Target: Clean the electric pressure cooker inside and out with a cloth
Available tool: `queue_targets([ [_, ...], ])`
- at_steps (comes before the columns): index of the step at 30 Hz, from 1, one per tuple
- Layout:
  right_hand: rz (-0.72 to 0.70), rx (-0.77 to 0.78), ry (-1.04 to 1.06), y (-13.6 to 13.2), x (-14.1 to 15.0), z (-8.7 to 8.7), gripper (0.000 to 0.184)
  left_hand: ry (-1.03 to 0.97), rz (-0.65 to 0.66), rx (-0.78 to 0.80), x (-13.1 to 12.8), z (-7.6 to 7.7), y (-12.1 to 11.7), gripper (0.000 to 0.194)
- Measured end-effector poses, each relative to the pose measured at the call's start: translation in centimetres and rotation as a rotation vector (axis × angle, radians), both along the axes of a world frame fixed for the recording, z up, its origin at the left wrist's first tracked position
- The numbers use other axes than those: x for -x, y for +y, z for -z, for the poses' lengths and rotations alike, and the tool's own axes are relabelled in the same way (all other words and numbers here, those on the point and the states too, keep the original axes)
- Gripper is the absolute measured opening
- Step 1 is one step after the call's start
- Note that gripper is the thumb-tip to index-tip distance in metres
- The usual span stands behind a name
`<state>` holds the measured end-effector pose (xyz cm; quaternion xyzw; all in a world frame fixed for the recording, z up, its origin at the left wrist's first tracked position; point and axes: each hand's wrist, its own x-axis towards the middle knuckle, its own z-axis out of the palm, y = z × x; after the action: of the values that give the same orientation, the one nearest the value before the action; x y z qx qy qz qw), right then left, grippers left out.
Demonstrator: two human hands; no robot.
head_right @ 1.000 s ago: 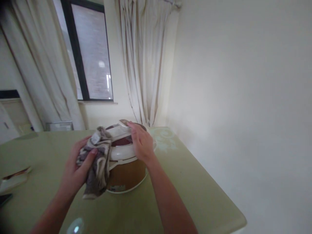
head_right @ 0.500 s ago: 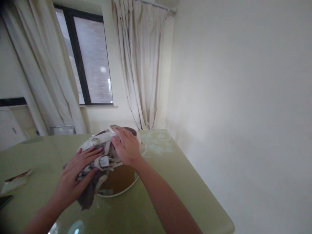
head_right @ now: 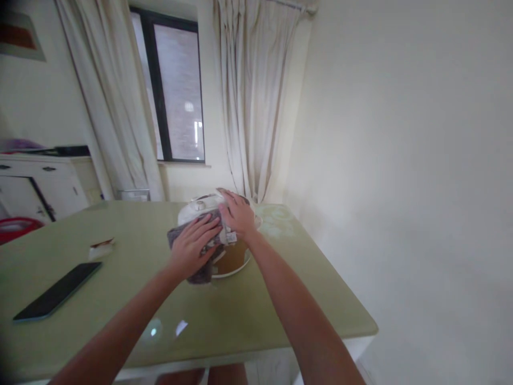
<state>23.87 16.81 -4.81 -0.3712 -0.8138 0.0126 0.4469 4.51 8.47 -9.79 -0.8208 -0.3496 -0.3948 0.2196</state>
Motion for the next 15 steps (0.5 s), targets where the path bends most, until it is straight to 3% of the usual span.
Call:
queue_targets([
  [2, -0.026, -0.003, 0.038, 0.1, -0.1, 0.0, 0.045, -0.004, 0.068, 0.055, 1.1, -0.6, 0.5, 0.039],
  [5, -0.016, 0.007, 0.081, 0.3, 0.4, -0.7, 0.041, -0.308, 0.019, 0.072, 2.4, -0.2, 1.5, 0.034],
  [10, 0.216, 0.008, -0.024, 1.9, 2.4, -3.3, 0.022, -0.786, -0.071, 0.119, 2.0, 1.8, 2.4, 0.039],
  [13, 0.313, 0.038, -0.118, 3.0, 3.2, -4.4, 0.029, -0.816, -0.107, 0.115, 1.2, 2.6, 1.8, 0.040],
  [15, 0.301, 0.035, -0.175, 3.6, 3.4, -4.5, 0.033, -0.694, -0.122, 0.094, 0.8, 2.7, 1.1, 0.039],
])
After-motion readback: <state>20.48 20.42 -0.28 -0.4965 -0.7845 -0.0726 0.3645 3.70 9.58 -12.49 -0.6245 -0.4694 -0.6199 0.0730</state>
